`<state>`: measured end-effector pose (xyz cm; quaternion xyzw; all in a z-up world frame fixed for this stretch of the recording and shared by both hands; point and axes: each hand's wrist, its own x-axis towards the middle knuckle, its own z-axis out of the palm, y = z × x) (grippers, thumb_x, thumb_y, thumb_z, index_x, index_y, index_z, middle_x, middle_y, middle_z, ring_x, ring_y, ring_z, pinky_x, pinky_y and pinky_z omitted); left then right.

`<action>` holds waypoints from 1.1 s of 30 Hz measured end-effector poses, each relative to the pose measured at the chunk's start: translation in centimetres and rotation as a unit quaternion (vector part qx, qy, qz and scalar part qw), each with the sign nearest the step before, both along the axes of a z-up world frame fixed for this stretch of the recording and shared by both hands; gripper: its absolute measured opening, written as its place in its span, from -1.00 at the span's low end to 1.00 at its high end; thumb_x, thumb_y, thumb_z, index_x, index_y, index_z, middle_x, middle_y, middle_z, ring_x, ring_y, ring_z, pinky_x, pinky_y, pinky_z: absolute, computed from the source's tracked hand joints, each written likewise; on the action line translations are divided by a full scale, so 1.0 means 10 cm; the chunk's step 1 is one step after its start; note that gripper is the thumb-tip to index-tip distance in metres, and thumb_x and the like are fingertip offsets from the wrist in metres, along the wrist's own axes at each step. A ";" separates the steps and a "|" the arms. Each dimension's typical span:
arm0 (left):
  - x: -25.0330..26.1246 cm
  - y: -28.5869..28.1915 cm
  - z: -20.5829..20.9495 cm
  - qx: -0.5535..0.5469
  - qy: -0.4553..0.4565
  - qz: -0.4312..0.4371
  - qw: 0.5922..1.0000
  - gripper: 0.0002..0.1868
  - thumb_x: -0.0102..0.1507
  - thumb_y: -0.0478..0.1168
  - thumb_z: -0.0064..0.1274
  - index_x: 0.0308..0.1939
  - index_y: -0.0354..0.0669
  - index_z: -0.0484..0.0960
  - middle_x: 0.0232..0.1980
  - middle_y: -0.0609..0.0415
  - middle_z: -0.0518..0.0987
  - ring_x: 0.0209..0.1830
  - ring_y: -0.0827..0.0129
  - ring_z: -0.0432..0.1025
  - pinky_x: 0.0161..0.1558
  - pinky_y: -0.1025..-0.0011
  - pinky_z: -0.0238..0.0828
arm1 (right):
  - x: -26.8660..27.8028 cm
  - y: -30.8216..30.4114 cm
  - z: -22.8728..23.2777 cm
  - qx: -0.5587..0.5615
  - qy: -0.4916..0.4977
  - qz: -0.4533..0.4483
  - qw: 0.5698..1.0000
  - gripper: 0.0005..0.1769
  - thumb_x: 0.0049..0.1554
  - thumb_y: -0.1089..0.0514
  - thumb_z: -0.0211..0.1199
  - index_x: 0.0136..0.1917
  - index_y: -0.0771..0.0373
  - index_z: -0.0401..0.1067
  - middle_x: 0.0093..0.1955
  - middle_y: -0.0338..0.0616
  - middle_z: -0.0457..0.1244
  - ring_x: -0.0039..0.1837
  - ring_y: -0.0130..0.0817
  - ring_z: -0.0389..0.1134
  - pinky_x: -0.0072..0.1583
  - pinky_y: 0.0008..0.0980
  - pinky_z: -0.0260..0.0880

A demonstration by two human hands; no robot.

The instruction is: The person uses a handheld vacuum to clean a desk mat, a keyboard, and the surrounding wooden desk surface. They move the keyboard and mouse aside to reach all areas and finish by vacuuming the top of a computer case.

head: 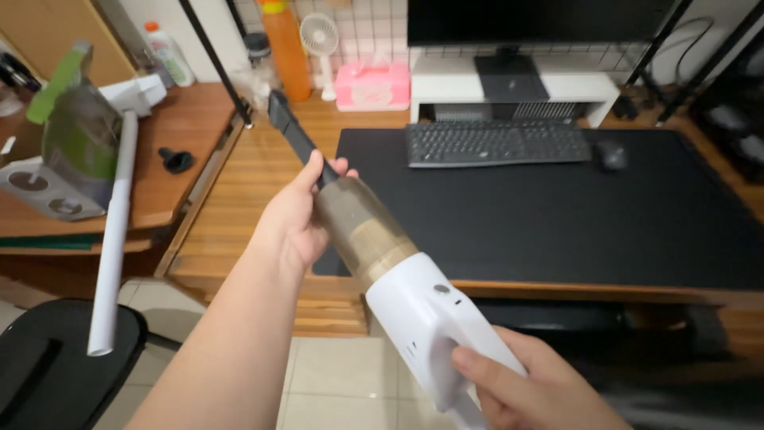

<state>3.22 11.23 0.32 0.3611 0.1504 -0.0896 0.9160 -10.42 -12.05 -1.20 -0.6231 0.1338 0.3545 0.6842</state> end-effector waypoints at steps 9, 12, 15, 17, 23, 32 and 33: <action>0.22 0.34 -0.07 0.041 0.058 -0.014 0.997 -0.73 0.20 -0.06 -0.37 -0.24 -0.13 0.36 -0.24 0.06 0.53 -0.24 0.28 0.36 -0.13 0.27 0.33 | 0.04 0.64 -0.15 0.038 0.080 -0.090 0.992 -0.57 0.05 0.02 -0.02 0.09 0.35 0.12 -0.58 -0.27 -0.04 -0.57 -0.56 -0.07 -0.49 -0.60 -0.18; 0.35 0.33 -0.25 0.103 0.097 -0.084 0.986 -0.57 0.21 0.05 -0.37 -0.21 -0.22 0.45 -0.28 0.03 0.50 -0.25 0.29 0.38 -0.14 0.27 0.36 | 0.13 0.56 -0.14 0.229 0.041 -0.005 0.972 -0.62 0.10 0.03 -0.10 0.01 0.42 0.15 -0.64 -0.38 -0.09 -0.62 -0.66 -0.10 -0.56 -0.65 -0.14; 0.41 0.22 -0.36 0.137 0.098 -0.122 0.978 -0.60 0.18 0.08 -0.36 -0.20 -0.11 0.43 -0.27 0.10 0.50 -0.25 0.33 0.39 -0.20 0.27 0.35 | 0.33 0.55 -0.16 0.277 0.051 -0.008 0.960 -0.63 0.16 0.00 -0.17 -0.01 0.39 0.14 -0.57 -0.30 -0.04 -0.57 -0.57 -0.08 -0.52 -0.60 -0.09; 0.48 0.13 -0.38 0.178 0.110 -0.154 0.966 -0.60 0.17 0.11 -0.34 -0.20 -0.06 0.43 -0.27 0.13 0.50 -0.26 0.38 0.39 -0.23 0.33 0.32 | 0.46 0.59 -0.15 0.250 0.039 -0.038 0.967 -0.62 0.14 0.03 -0.18 0.01 0.41 0.15 -0.56 -0.27 -0.02 -0.56 -0.54 -0.05 -0.50 -0.57 -0.05; 0.93 -0.10 -0.39 0.228 0.121 -0.204 0.944 -0.59 0.15 0.13 -0.31 -0.15 -0.02 0.42 -0.26 0.16 0.48 -0.29 0.44 0.37 -0.28 0.42 0.29 | 1.06 0.61 -0.07 0.211 0.085 -0.031 0.973 -0.58 0.10 0.04 -0.22 0.10 0.40 0.12 -0.50 -0.23 0.00 -0.49 -0.53 0.00 -0.37 -0.60 0.05; 1.37 -0.20 -0.52 0.333 0.153 -0.211 0.906 -0.40 0.09 0.17 -0.28 0.15 0.10 0.12 0.01 0.15 0.40 -0.09 0.44 0.31 -0.14 0.37 0.22 | 1.63 0.58 -0.01 0.238 0.120 -0.083 0.960 -0.63 0.12 0.04 -0.16 0.06 0.39 0.06 -0.50 -0.23 0.01 -0.54 -0.54 -0.02 -0.50 -0.57 -0.01; 1.41 -0.21 -0.52 0.348 0.147 -0.217 0.900 -0.35 0.07 0.18 -0.26 0.20 0.16 0.02 0.06 0.16 0.36 -0.05 0.44 0.28 -0.11 0.36 0.20 | 1.71 0.59 0.02 0.235 0.132 -0.088 0.959 -0.64 0.11 0.05 -0.15 0.05 0.38 0.07 -0.51 -0.24 0.01 -0.55 -0.54 -0.03 -0.51 -0.57 -0.03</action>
